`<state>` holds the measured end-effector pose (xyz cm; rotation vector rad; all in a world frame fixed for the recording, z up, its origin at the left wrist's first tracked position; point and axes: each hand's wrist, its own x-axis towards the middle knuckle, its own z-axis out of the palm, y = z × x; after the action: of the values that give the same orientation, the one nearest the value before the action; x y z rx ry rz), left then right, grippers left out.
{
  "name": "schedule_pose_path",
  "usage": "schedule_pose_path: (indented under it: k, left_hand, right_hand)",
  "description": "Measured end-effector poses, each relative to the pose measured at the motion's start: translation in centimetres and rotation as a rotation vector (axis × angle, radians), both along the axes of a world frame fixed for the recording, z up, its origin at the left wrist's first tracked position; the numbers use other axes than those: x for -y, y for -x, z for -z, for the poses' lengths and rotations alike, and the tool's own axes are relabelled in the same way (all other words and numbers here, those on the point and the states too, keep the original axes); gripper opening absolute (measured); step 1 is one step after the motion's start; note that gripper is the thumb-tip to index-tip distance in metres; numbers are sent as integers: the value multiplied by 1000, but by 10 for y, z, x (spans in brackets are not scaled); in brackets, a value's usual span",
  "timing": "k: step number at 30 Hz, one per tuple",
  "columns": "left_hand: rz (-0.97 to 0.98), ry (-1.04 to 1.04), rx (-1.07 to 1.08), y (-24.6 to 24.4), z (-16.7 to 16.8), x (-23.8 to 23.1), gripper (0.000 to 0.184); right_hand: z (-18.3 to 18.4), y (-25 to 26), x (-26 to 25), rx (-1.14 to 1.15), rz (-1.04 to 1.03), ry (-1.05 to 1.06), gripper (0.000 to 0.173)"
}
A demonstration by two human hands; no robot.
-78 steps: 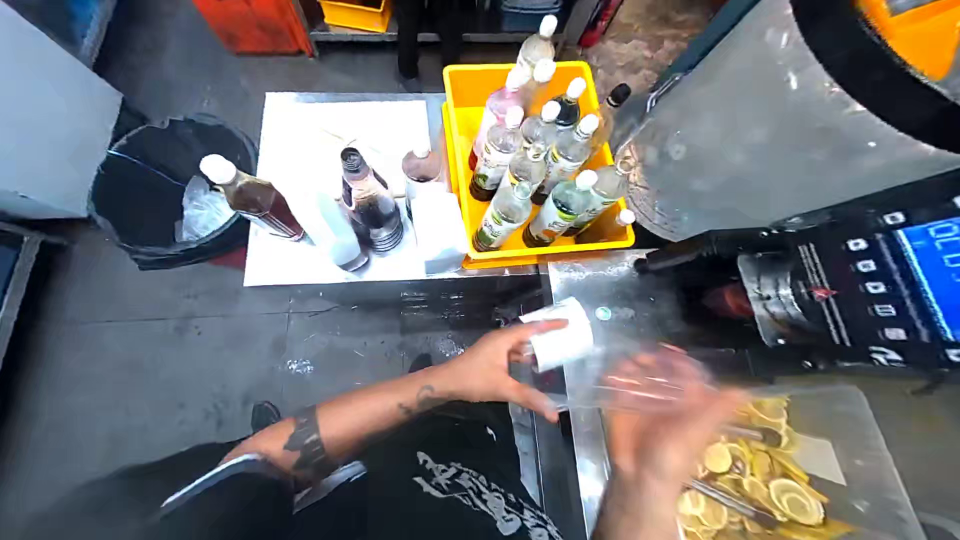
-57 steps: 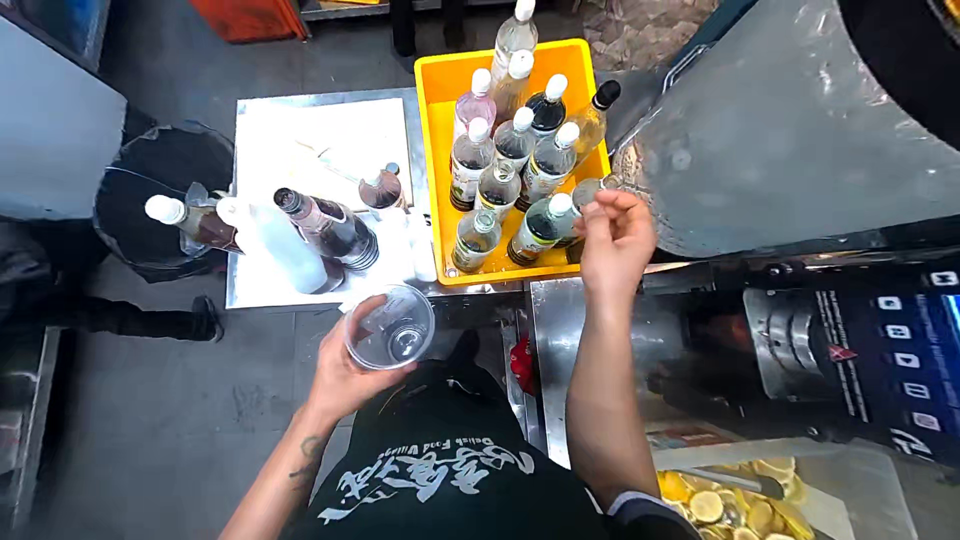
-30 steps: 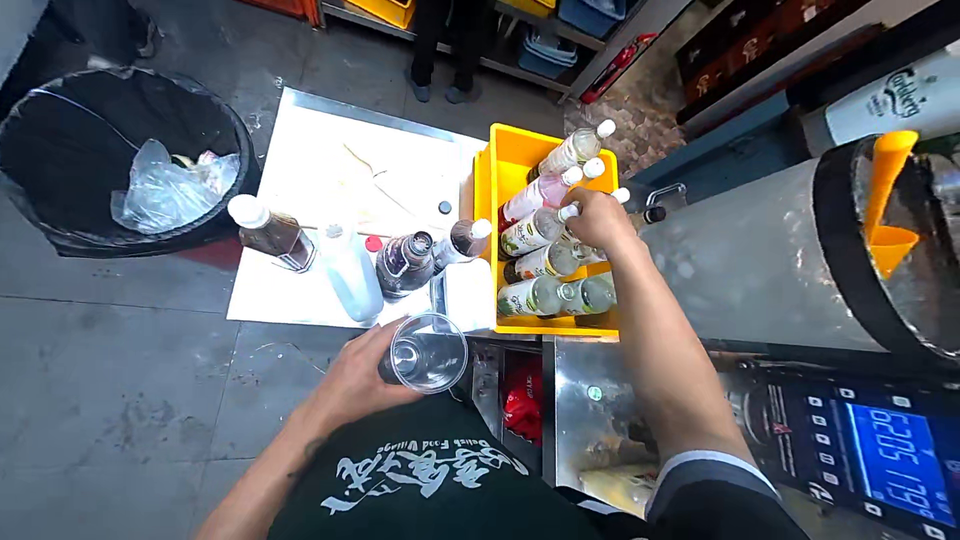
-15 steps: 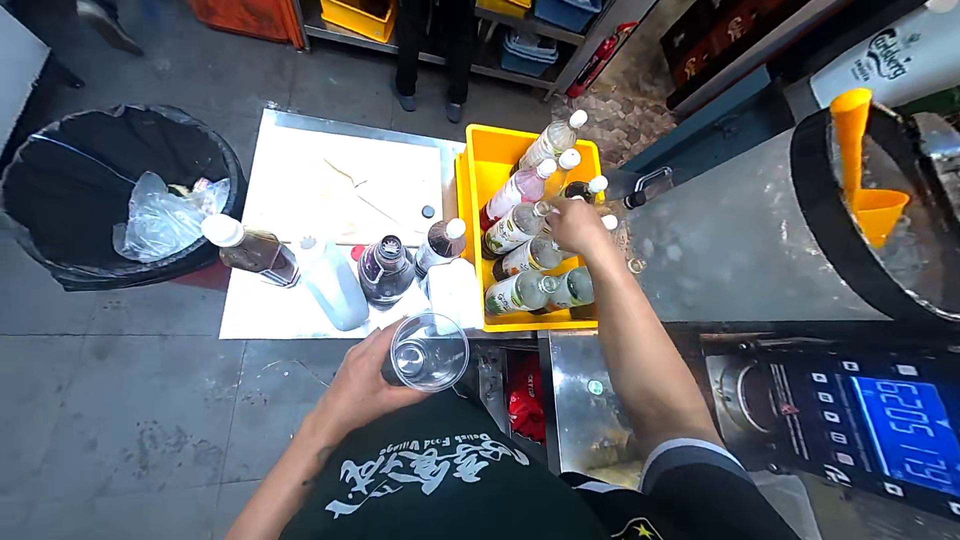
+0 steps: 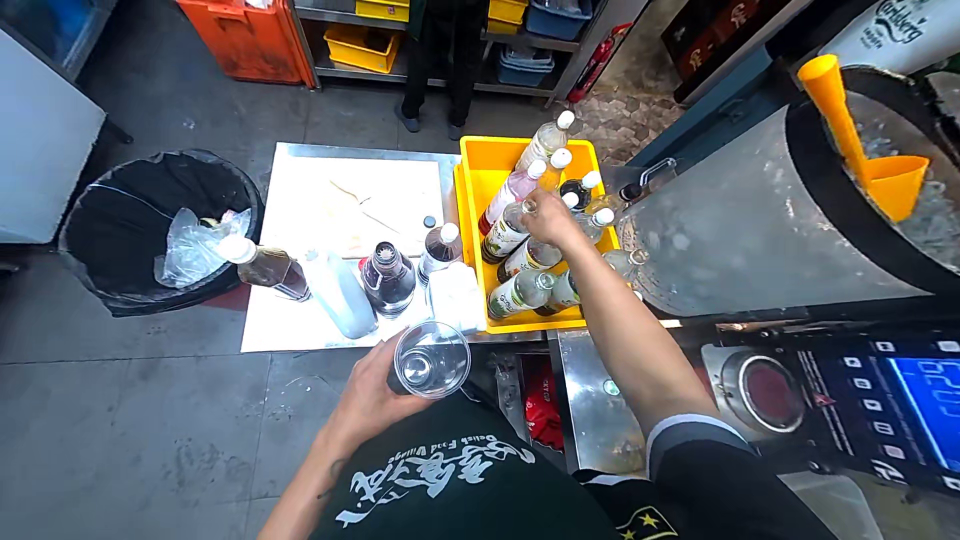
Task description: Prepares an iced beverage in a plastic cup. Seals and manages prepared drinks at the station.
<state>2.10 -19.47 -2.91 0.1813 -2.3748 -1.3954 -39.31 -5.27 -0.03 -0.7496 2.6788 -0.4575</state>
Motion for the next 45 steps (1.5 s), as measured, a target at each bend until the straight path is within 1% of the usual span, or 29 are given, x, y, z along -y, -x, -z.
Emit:
schedule_pose_path:
  k: [4, 8, 12, 14, 15, 17, 19, 22, 24, 25, 26, 27, 29, 30, 32, 35, 37, 38, 40, 43, 44, 45]
  left_hand:
    - [-7, 6, -8, 0, 2, 2, 90]
    - [9, 12, 14, 1, 0, 3, 91]
    - [14, 18, 10, 1, 0, 7, 91]
    - [8, -18, -3, 1, 0, 9, 90]
    - [13, -56, -11, 1, -1, 10, 89]
    - [31, -119, -28, 6, -5, 9, 88]
    - [65, -159, -21, 16, -12, 7, 87]
    - [100, -180, 38, 47, -25, 3, 83]
    - [126, -203, 86, 74, -34, -2, 82]
    - [150, -221, 114, 88, -39, -5, 80]
    - [170, -204, 148, 102, -43, -8, 80]
    - [186, -135, 187, 116, -48, -13, 82]
    - [226, 52, 222, 143, -60, -26, 85]
    - [237, 109, 210, 154, -64, -33, 86]
    - [251, 149, 172, 169, -72, -47, 86]
    - [327, 190, 178, 179, -87, -66, 84]
    - [382, 186, 150, 181, -92, -75, 72]
    - [382, 149, 116, 180, -91, -78, 67]
    - [386, 21, 102, 173, -88, -78, 71]
    - [415, -30, 55, 166, -85, -84, 72]
    - [427, -42, 42, 163, -85, -83, 74]
    - [433, -32, 33, 162, -86, -82, 77]
  right_hand:
    - [-8, -15, 5, -103, 34, -58, 39]
    - [-17, -30, 10, -148, 76, -88, 40]
    - [-9, -32, 9, -161, 102, -23, 40]
    - [-15, -32, 4, -193, 94, 58, 42]
    - [-23, -33, 1, -214, 82, 111, 44]
    - [-52, -38, -8, -266, 41, 211, 48]
    - [-89, -42, -21, -355, -22, 318, 50]
    - [-151, -48, -42, -449, -114, 540, 52]
    - [-189, -56, -50, -482, -130, 748, 43]
    - [-206, -58, -54, -503, -126, 857, 34]
    - [-221, -60, -57, -535, -104, 952, 22]
    - [-233, -62, -60, -561, -58, 1033, 18]
    - [-255, -73, -67, -575, 46, 1086, 28]
    - [-265, -82, -69, -565, 68, 1094, 31]
    - [-279, -103, -72, -535, 34, 1115, 34]
    - [-287, -129, -77, -497, -43, 1097, 30]
    - [-283, -138, -79, -474, -80, 1111, 27]
    - [-278, -141, -78, -450, -109, 1132, 25]
    - [-269, -150, -72, -426, -130, 1149, 22]
    - [-264, -171, -71, -399, -53, 1191, 17]
    - [-261, -177, -72, -369, -27, 1213, 19]
    - [-257, -182, -74, -326, -21, 1218, 25]
